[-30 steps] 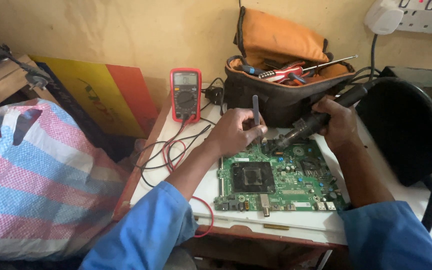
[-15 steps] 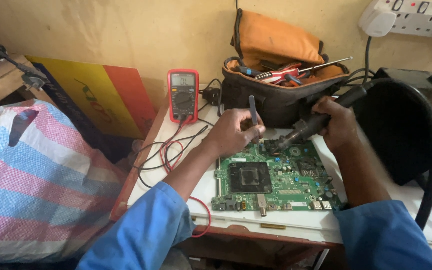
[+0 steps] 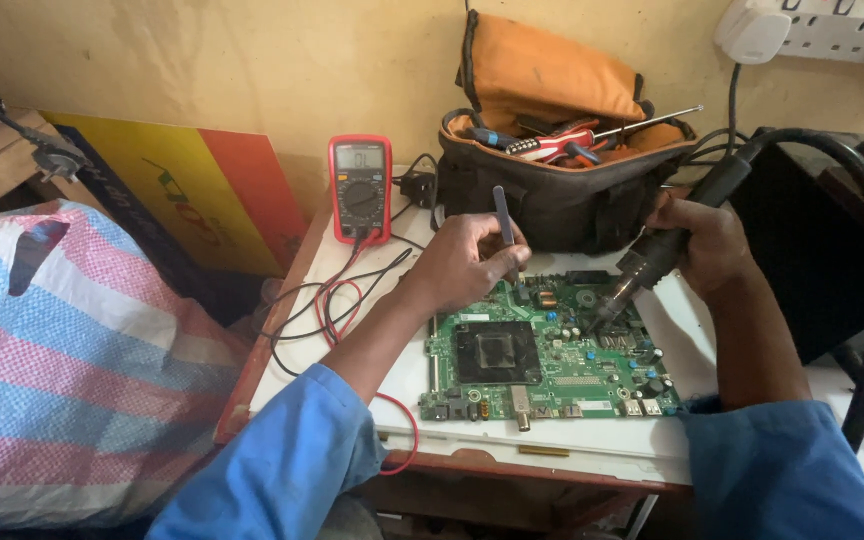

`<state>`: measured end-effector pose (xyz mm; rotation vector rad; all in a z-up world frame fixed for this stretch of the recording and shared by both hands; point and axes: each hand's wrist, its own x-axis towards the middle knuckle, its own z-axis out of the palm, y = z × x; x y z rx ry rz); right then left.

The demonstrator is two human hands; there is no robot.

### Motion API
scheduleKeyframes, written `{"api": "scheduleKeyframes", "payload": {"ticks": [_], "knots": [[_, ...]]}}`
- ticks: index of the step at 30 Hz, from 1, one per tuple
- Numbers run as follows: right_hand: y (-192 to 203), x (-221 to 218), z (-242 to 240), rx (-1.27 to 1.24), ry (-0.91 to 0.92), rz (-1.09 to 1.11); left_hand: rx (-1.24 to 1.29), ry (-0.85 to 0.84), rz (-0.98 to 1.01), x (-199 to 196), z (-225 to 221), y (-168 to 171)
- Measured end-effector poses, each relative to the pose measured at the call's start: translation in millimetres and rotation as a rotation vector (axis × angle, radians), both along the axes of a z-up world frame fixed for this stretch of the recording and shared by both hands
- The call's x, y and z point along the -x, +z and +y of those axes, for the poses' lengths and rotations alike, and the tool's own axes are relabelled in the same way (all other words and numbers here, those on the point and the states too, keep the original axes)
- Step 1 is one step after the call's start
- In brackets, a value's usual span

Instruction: Using a hot air rework station and tweezers to desolder and remove components from a computer motherboard.

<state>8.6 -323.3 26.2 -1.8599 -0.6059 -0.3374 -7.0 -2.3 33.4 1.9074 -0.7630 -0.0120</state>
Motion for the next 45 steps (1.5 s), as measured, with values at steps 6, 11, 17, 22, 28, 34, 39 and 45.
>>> {"api": "scheduleKeyframes", "payload": {"ticks": [6,11,17,22,28,34,39,45], "knots": [[-11.5,-11.9,-4.5,-0.087,-0.03,0.087,-0.037,0.024,-0.05,-3.8,-0.6,-3.5],[-9.4,-8.0,-9.0,0.206,-0.024,-0.189,0.008,0.008,-0.015,0.0,-1.9,-0.7],[5.3,4.1,4.0,0.054,-0.024,-0.095,0.012,-0.013,0.005,-0.9,-2.2,-1.8],[15.4,14.6,20.3,-0.08,-0.035,0.097,0.07,-0.032,0.046,-3.5,-2.7,-5.5],[16.3,17.3,23.5,-0.123,-0.127,0.141,0.03,-0.021,0.012,-2.7,-1.1,-3.1],[17.0,14.7,17.1,-0.101,0.017,0.076,0.075,-0.048,0.081,-5.0,-2.0,-5.8],[19.4,16.6,17.9,-0.12,0.028,0.087,0.059,-0.037,0.059,-5.1,-2.0,-5.4],[17.7,12.4,14.3,-0.006,0.015,-0.013,0.033,-0.025,0.03,-1.2,-0.9,-2.5]]}}
